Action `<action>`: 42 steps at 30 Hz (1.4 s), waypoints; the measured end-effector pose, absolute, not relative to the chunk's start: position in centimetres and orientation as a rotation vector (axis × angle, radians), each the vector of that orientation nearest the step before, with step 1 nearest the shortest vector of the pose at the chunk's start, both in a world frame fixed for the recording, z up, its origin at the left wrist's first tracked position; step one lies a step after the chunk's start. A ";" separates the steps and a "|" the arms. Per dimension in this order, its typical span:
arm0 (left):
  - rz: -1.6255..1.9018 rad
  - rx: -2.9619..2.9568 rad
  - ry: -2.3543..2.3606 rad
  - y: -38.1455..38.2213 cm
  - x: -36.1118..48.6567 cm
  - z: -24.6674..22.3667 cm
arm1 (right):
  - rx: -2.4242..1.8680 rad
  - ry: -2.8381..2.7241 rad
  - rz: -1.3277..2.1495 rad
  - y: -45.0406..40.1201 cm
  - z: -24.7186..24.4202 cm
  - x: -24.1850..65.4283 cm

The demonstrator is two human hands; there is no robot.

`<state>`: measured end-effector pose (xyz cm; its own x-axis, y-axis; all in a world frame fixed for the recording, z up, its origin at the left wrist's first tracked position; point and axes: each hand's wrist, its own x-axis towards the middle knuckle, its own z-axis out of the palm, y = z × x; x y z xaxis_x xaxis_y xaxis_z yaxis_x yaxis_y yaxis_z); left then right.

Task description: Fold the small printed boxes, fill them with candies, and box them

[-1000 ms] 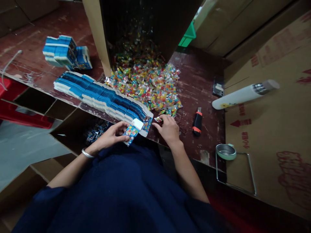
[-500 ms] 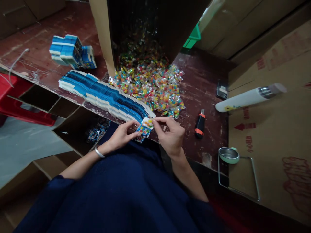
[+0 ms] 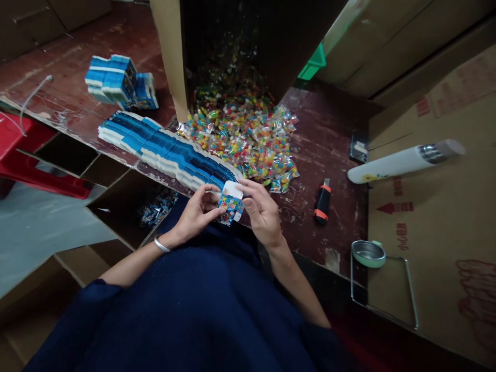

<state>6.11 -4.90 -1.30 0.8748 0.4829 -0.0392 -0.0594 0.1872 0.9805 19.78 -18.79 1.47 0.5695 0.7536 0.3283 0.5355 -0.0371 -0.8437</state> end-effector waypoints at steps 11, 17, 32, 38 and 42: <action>0.289 1.278 0.351 -5.2 6.1 -0.6 | -1.617 -0.832 0.271 -18.2 -0.7 18.0; 0.314 1.234 0.347 -5.3 6.1 -0.5 | -1.506 -0.762 0.481 -17.5 0.5 18.6; 0.284 1.407 0.299 -5.0 5.0 -1.1 | -1.593 -0.906 0.469 -17.5 1.3 19.5; 0.227 1.370 0.323 -4.8 4.8 -1.1 | -1.667 -0.883 0.488 -17.7 0.8 19.7; 0.198 1.341 0.313 -4.5 4.8 -0.9 | -1.632 -0.832 0.591 -17.5 0.8 20.1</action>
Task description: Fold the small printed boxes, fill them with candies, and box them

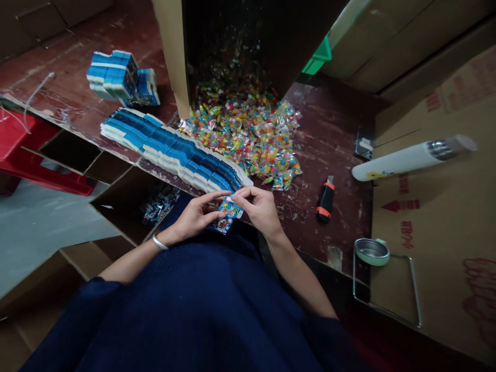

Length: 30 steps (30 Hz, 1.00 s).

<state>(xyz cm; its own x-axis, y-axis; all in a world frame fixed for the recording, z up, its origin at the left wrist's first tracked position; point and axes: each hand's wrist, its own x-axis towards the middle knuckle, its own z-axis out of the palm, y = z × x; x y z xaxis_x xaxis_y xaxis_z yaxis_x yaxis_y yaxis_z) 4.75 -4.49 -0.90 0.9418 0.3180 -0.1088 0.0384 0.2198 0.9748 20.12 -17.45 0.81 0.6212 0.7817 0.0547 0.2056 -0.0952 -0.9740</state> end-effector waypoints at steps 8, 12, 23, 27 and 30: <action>0.311 1.471 0.402 -3.3 3.9 -0.6 | -1.605 -1.057 0.516 -19.9 -0.1 19.3; 0.274 1.879 0.510 1.2 0.7 0.7 | -1.907 -1.196 0.233 -21.8 -2.2 20.3; 0.121 1.556 0.465 0.6 1.6 0.9 | -1.954 -1.339 -0.017 -24.0 -4.6 21.1; -0.012 1.075 0.402 -3.0 5.5 -0.3 | -1.953 -1.230 -0.412 -24.5 -3.0 20.1; -0.030 0.852 0.343 -4.5 7.6 -0.5 | -1.826 -1.404 -0.473 -24.0 -1.8 18.7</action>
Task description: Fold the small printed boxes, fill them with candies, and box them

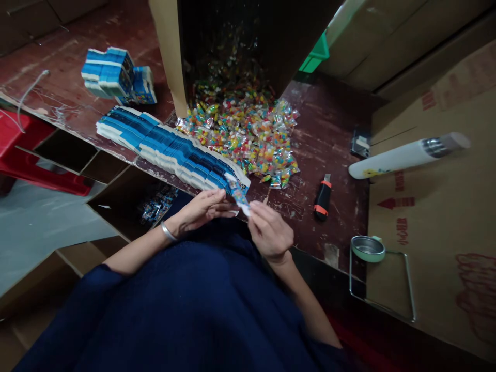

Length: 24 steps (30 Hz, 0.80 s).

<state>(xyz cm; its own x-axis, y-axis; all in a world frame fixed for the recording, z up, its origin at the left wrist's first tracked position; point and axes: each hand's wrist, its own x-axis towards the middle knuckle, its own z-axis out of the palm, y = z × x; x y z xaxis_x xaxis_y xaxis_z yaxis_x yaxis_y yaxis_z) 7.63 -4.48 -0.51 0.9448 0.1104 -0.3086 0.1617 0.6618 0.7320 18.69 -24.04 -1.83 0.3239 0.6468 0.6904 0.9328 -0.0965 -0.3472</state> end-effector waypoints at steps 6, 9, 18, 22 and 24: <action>0.008 0.808 0.283 -3.7 8.0 0.1 | -1.624 -1.486 -0.089 -22.1 -0.2 17.8; -0.042 0.892 0.205 -3.0 7.0 0.2 | -1.681 -1.329 0.271 -21.4 0.8 18.7; -0.102 1.151 0.214 -3.1 6.0 -0.2 | -1.663 -1.029 0.578 -20.5 2.1 19.8; 0.159 1.141 0.324 -3.9 6.5 -1.1 | -1.683 -0.811 0.437 -19.9 0.4 18.2; 0.256 1.137 0.377 -4.6 6.8 -1.5 | -1.707 -0.768 0.452 -19.6 -0.4 17.3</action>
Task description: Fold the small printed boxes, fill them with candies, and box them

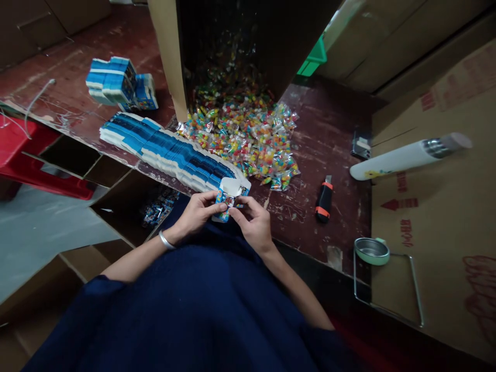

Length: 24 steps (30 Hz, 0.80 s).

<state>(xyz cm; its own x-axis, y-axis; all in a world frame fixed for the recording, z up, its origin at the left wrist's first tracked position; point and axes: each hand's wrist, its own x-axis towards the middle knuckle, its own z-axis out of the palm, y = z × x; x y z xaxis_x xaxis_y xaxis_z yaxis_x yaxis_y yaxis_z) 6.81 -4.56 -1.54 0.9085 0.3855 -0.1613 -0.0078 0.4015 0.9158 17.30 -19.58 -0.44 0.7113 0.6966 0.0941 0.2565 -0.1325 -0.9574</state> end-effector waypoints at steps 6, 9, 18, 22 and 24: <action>0.616 1.258 0.493 -5.7 6.8 -2.0 | -1.704 -0.615 0.306 -18.3 -1.9 16.5; 0.642 1.385 0.438 -5.7 6.4 -2.2 | -1.667 -0.630 0.189 -17.6 -2.1 16.8; 0.340 1.380 0.318 -4.5 6.0 -1.4 | -1.616 -0.840 0.074 -17.2 -2.2 17.7; 0.406 1.346 0.362 -4.2 6.1 -1.1 | -1.534 -0.842 0.156 -16.9 -2.2 18.0; 0.433 1.305 0.386 -4.2 6.1 -1.1 | -1.480 -0.780 0.219 -16.7 -2.0 18.0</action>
<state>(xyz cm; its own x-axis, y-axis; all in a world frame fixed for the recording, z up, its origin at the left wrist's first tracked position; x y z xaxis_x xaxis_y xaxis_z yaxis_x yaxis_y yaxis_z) 6.11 -4.23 -1.09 0.8585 0.5120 -0.0295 -0.0887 0.2048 0.9748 17.99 -16.68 -2.00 0.7425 0.5815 0.3324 0.3239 0.1227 -0.9381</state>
